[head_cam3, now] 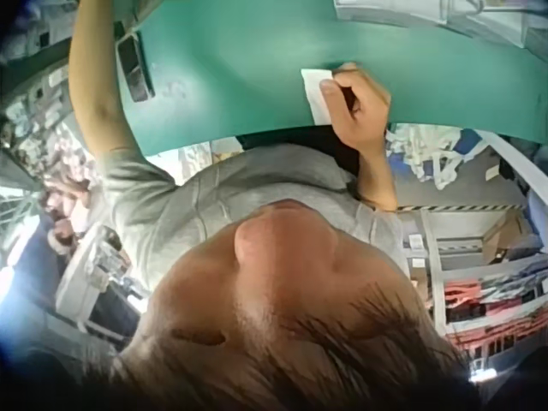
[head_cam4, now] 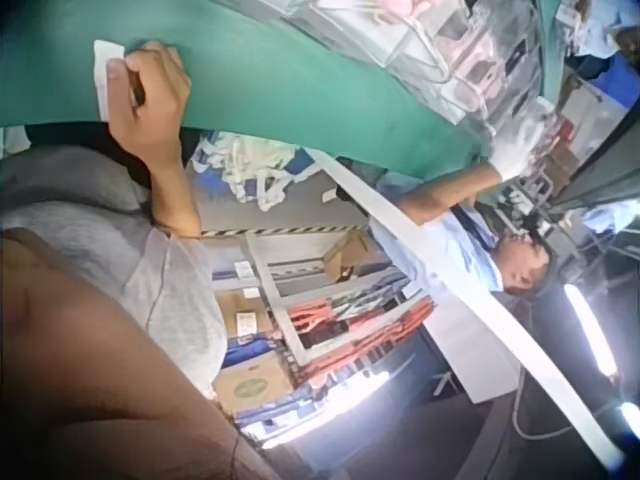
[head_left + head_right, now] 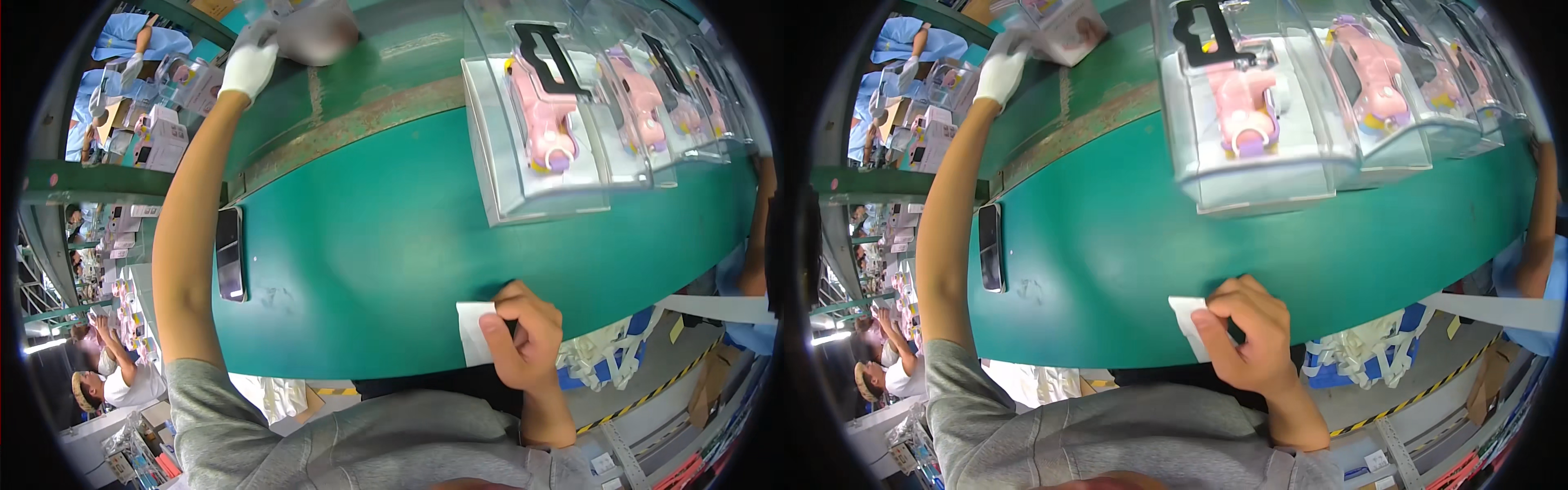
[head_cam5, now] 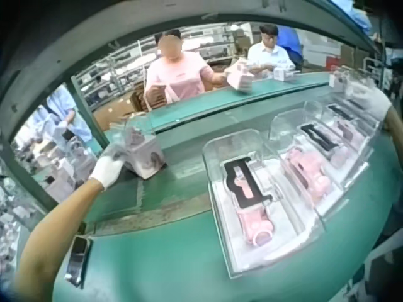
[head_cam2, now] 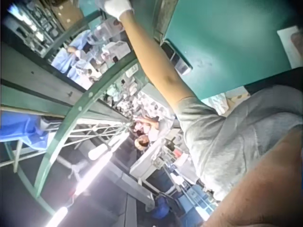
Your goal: Packaging small electronic devices into boxes and sealing them with tape on an assembly line.
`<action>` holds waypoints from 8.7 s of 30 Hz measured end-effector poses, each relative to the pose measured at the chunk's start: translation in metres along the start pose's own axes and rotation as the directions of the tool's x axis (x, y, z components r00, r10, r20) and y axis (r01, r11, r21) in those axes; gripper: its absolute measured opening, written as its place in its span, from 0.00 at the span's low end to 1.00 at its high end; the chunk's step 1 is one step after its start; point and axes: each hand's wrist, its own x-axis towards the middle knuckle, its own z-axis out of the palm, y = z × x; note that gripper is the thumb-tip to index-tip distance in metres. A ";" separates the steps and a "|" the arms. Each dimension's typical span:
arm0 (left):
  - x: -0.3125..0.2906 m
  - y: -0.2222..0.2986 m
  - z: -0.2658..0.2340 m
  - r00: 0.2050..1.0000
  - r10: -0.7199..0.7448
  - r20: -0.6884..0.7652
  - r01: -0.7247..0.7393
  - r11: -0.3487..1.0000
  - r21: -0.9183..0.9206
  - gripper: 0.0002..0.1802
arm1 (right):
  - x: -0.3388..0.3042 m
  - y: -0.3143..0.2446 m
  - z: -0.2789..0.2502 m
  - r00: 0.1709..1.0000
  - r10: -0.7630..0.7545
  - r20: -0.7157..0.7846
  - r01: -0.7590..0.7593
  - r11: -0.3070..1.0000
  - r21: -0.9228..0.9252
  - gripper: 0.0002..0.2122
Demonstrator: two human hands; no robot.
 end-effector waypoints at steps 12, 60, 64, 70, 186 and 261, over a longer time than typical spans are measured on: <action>-0.234 0.211 -0.133 0.980 -0.010 0.198 0.061 0.965 -0.256 0.08 | 0.005 -0.005 -0.010 0.922 -0.285 0.264 0.303 0.952 -0.032 0.05; -0.265 0.254 -0.094 0.847 0.354 -0.397 -0.417 0.905 -0.082 0.40 | 0.036 -0.062 0.003 0.815 -0.230 0.532 0.480 0.781 -0.399 0.07; -0.305 0.252 -0.090 0.988 -0.136 -0.079 0.111 0.959 -0.261 0.53 | 0.014 -0.037 -0.043 0.894 -0.282 0.347 0.407 0.836 -0.368 0.05; -0.278 0.269 -0.062 0.967 -0.248 0.057 0.251 0.889 -0.383 0.54 | 0.016 0.013 -0.140 0.784 -0.557 -0.275 0.320 0.741 -0.590 0.04; -0.352 0.447 -0.091 0.920 -0.370 0.133 0.239 0.260 -0.935 0.10 | -0.059 -0.048 0.013 0.825 -0.561 -0.068 0.565 0.818 0.112 0.16; -0.261 0.270 -0.037 0.946 -0.249 0.209 0.323 0.789 -0.522 0.41 | 0.014 0.016 -0.023 0.927 -0.109 0.360 0.081 0.992 0.093 0.02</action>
